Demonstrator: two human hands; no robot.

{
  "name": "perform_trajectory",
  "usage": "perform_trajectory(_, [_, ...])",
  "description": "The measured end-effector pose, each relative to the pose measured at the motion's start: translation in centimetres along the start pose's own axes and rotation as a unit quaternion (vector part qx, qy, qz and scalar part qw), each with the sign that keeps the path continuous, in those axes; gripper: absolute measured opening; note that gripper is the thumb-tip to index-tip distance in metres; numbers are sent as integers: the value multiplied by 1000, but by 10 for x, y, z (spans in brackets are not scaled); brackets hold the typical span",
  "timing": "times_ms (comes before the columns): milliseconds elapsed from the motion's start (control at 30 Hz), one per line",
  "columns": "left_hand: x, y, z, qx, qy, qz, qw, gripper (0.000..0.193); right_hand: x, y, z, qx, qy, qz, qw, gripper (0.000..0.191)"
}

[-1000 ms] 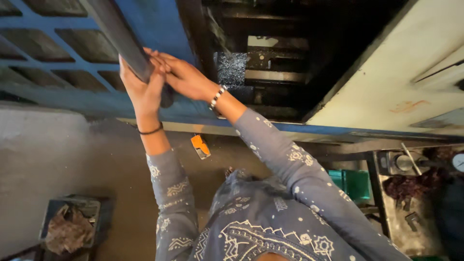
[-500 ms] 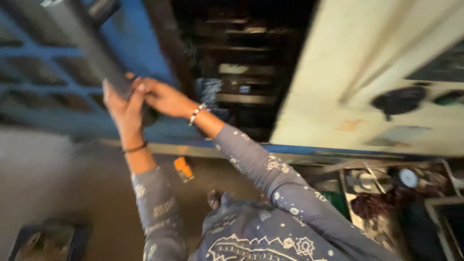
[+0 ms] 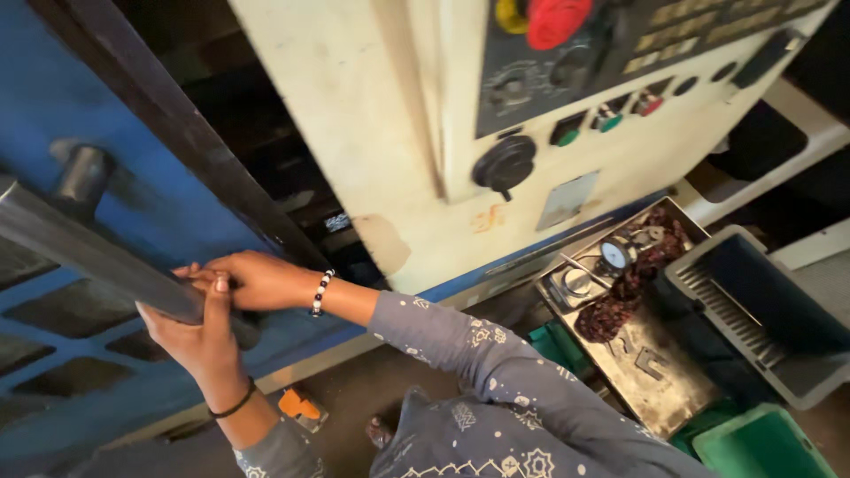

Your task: The person picks up cylindrical metal rods from trays, opens the machine door, and places the rods inside the machine. They close the door, press buttons on the control panel, and later reopen the door to reach inside the machine.

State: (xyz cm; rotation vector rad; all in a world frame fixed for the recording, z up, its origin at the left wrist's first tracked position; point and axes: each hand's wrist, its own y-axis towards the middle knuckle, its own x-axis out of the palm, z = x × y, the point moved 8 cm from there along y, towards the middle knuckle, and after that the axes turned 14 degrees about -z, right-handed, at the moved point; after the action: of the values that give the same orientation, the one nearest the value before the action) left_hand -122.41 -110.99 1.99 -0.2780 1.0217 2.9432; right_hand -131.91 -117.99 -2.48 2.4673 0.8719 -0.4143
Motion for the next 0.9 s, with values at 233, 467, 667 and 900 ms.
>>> perform_trajectory(233, [79,-15,24,14,24,-22,999,51,-40,-75,19,39,-3,59,997,39])
perform_trajectory(467, [121,-27,25,24,9,-22,999,59,-57,-107,27,34,22,43,998,36])
perform_trajectory(667, [11,-21,-41,18,10,-34,999,63,11,-22,22,-23,16,76,997,35])
perform_trajectory(900, [-26,-17,-58,7,-18,-65,998,65,44,-3,40,9,80,132,988,35])
